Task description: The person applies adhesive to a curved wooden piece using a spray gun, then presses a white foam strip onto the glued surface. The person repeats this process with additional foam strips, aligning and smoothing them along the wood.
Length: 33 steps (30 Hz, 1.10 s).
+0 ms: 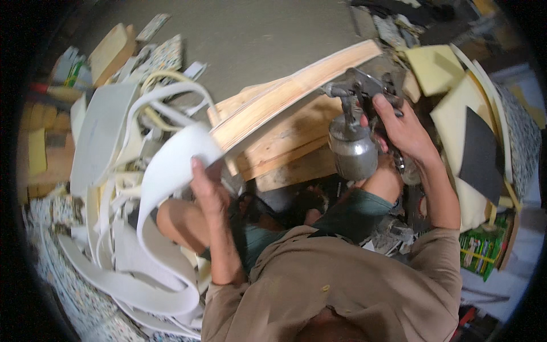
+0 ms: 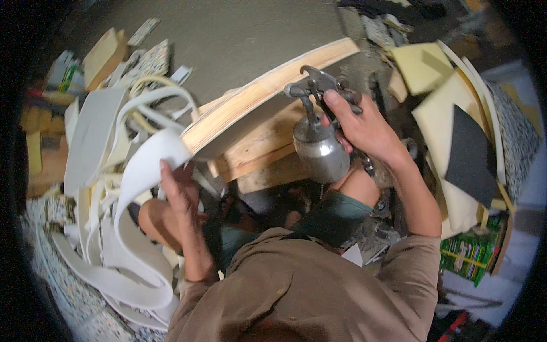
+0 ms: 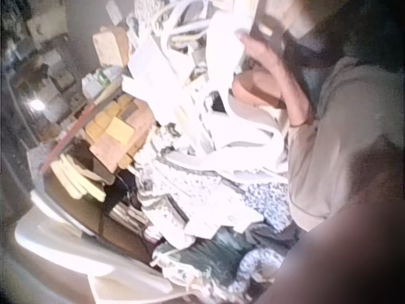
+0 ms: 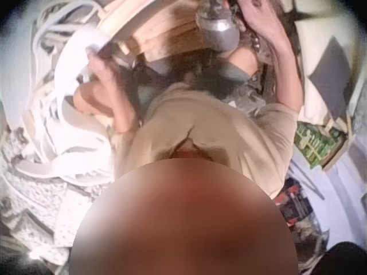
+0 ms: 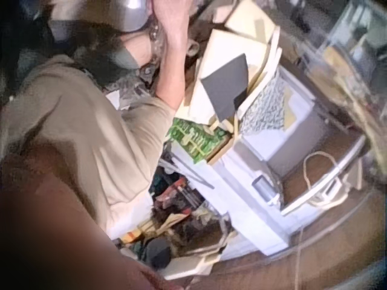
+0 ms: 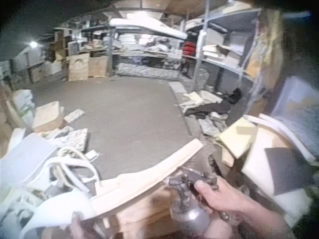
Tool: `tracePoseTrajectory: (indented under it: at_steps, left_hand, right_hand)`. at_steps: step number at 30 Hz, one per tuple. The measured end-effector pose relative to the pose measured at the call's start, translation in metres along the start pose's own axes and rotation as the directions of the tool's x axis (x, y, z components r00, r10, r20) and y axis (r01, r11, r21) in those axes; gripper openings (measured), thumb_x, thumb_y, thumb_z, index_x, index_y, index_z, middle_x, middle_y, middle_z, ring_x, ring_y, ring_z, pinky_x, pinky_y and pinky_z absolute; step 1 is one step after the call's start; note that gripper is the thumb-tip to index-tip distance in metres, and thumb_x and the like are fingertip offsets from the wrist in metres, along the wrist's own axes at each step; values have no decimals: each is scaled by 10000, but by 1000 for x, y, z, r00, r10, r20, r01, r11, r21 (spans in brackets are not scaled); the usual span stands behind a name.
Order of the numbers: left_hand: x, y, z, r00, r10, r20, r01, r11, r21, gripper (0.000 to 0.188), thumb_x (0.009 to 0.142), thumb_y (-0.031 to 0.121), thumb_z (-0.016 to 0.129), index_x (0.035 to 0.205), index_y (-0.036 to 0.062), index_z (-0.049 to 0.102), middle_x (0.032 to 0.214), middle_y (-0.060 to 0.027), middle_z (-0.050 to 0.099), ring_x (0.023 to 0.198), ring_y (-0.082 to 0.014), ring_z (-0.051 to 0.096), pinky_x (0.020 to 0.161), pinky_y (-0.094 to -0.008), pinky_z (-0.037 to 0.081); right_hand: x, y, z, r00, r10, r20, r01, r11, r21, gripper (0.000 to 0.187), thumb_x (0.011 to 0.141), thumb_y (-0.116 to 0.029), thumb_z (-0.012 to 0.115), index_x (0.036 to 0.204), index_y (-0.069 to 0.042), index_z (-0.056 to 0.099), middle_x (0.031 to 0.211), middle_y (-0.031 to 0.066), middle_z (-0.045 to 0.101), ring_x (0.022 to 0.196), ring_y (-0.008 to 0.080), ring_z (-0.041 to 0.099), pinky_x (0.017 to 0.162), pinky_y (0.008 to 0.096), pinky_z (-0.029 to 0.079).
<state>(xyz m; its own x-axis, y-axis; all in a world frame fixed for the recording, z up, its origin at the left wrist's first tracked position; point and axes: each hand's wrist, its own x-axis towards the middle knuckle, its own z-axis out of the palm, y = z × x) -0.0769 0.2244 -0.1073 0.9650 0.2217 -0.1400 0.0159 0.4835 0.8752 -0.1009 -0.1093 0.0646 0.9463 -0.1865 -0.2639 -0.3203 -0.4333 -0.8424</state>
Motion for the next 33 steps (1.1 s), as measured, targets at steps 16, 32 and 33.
tracePoseTrajectory:
  at_steps: [16, 32, 33]
  left_hand:
    - [-2, 13, 9, 998, -14, 69, 14, 1000, -12, 646, 1044, 512, 433, 1398, -28, 444, 1308, -129, 524, 1191, -221, 520, 999, -379, 441]
    - [20, -32, -33, 931, 239, 275, -331, 869, 367, 691, 1022, 548, 439, 1414, -19, 491, 1234, -104, 600, 1061, -195, 515, 936, -329, 415]
    - [25, -30, -35, 920, 145, 364, -324, 803, 499, 718, 1008, 563, 458, 1422, -23, 484, 1274, -122, 579, 1040, -189, 518, 910, -326, 424]
  right_hand:
    - [-33, -50, 101, 932, -18, 362, 32, 999, -33, 632, 1017, -593, 456, 865, -10, 647, 539, 9, 511, 474, 106, 522, 459, 285, 406]
    - [-50, -5, -40, 918, -193, -345, 273, 941, 200, 588, 1040, -539, 456, 1222, 0, 604, 929, 65, 698, 549, 76, 491, 484, 242, 448]
    - [-49, 2, -57, 886, -186, -424, 308, 921, 239, 541, 1031, -492, 499, 1204, 5, 626, 906, 67, 695, 577, 79, 518, 504, 248, 460]
